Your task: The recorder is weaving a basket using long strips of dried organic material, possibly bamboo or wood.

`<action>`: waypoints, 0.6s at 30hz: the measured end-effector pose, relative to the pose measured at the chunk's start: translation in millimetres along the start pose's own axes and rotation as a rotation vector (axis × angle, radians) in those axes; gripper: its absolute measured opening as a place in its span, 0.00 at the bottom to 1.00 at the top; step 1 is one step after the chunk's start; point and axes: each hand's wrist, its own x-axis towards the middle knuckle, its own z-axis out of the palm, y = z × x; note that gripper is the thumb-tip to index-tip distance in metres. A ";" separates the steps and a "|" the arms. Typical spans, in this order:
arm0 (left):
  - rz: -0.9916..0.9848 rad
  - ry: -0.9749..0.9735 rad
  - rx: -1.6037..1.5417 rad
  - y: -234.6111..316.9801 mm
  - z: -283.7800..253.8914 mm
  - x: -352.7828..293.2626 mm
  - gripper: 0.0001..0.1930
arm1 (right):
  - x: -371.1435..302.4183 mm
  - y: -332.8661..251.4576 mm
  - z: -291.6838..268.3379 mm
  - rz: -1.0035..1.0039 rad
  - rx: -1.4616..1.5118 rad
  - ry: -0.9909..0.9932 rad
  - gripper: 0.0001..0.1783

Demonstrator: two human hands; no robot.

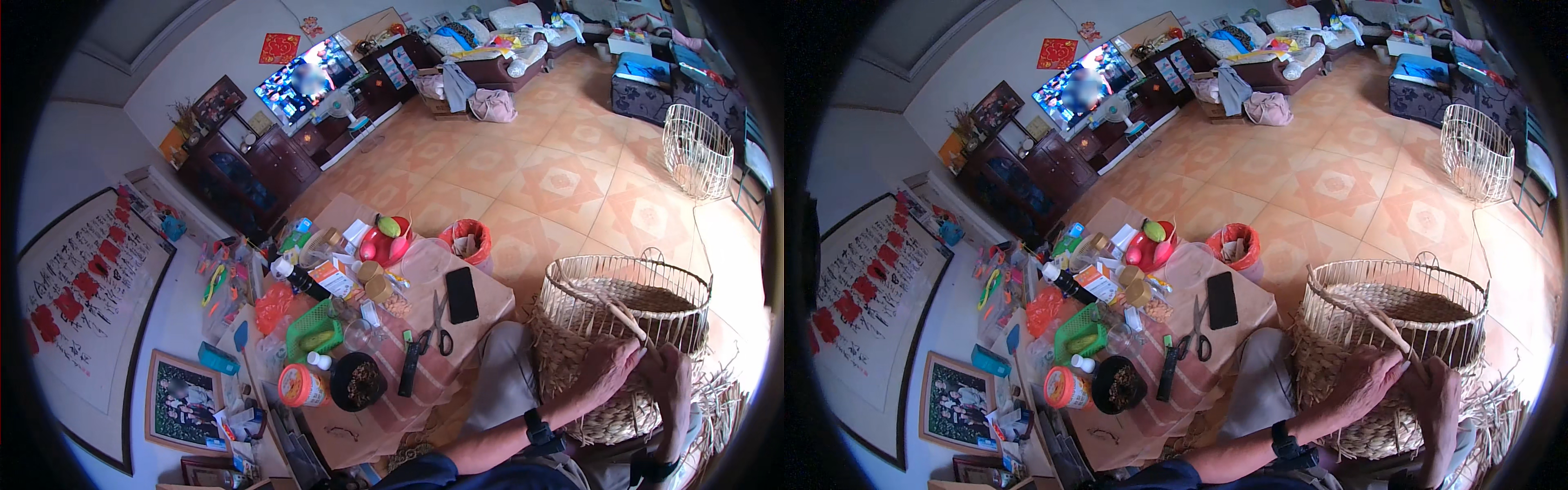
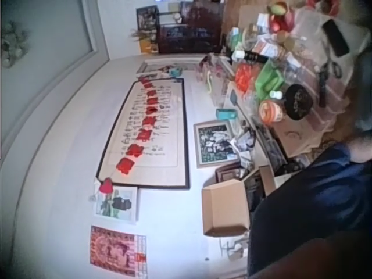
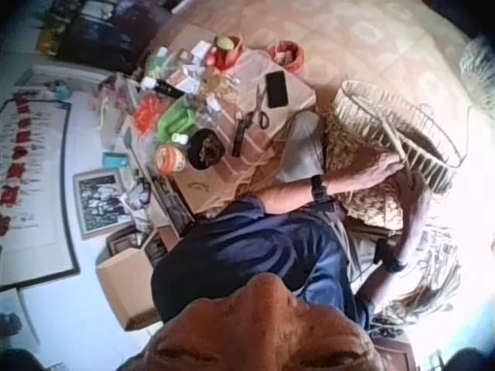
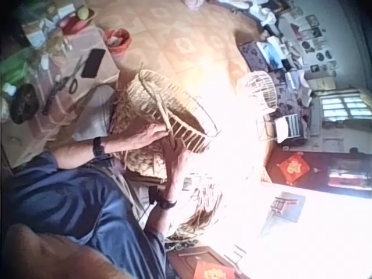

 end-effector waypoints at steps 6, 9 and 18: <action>0.007 0.012 0.004 0.1 3.4 -0.2 0.09 | -1.8 55.4 19.7 0.151 0.915 0.197 0.08; 0.020 0.025 -0.002 -3.3 6.5 -1.7 0.09 | -13.9 60.1 8.1 0.268 1.172 0.187 0.05; -0.032 -0.006 0.007 -4.3 4.6 2.3 0.12 | -27.1 25.6 7.2 0.055 0.385 -0.085 0.15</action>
